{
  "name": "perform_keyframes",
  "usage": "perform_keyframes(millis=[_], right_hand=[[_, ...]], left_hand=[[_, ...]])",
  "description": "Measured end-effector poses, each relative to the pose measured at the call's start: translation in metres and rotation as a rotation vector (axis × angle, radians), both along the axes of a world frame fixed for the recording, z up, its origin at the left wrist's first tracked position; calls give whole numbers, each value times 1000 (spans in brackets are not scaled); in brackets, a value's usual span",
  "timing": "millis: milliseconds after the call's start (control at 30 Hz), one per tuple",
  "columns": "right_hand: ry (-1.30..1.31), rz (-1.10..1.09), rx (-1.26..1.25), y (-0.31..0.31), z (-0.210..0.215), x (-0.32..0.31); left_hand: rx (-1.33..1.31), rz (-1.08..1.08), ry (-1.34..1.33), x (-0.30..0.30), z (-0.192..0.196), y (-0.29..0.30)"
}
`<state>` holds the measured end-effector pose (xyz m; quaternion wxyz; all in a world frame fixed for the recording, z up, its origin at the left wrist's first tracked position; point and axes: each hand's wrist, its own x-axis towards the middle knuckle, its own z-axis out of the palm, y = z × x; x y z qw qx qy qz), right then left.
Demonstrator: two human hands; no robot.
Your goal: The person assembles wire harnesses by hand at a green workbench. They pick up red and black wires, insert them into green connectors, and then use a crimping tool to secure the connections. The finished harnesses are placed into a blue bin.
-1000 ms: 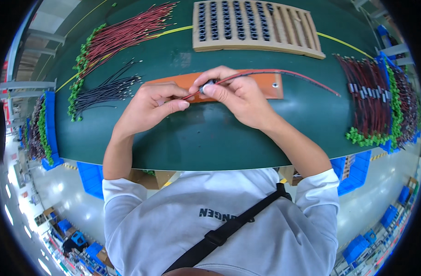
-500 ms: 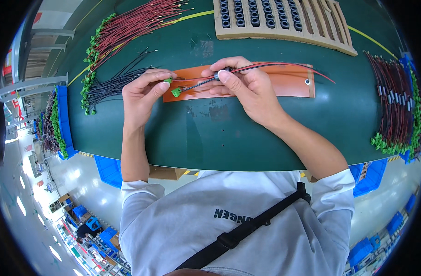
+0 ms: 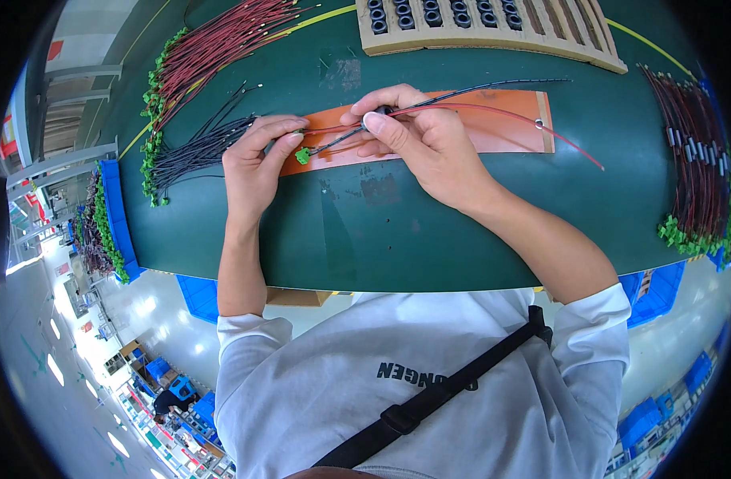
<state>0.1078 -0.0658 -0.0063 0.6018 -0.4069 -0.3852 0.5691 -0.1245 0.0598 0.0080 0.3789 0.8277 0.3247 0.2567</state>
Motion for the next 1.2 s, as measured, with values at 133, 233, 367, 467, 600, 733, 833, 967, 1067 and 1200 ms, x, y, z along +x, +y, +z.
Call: perform_keyframes(millis=[133,233,367,467,600,733,833,967,1067,1200], right_hand=[[56,3,1,0,0,-1],[69,6,0,0,1,0],[82,2,-4,-1,1,-1],[65,-1,-7,-1,2,-1],[31,-9,-15,0,-2,0],[2,-23,-2,0,-1,-1],[-25,-21,25,1,-2,-1],[-82,27,88,5,2,3],[-94,74,84,8,4,6],[-235,147,-87,14,11,9]], left_hand=[[189,12,68,4,8,-1],[194,-71,14,0,20,1],[227,-204,77,-8,23,1],[113,-138,-36,-9,18,1],[182,-111,9,-8,18,2],[191,-108,66,-6,17,0],[348,-138,117,0,14,1],[87,-46,23,1,9,-4],[9,47,15,3,11,-7],[108,-24,19,4,11,-5]])
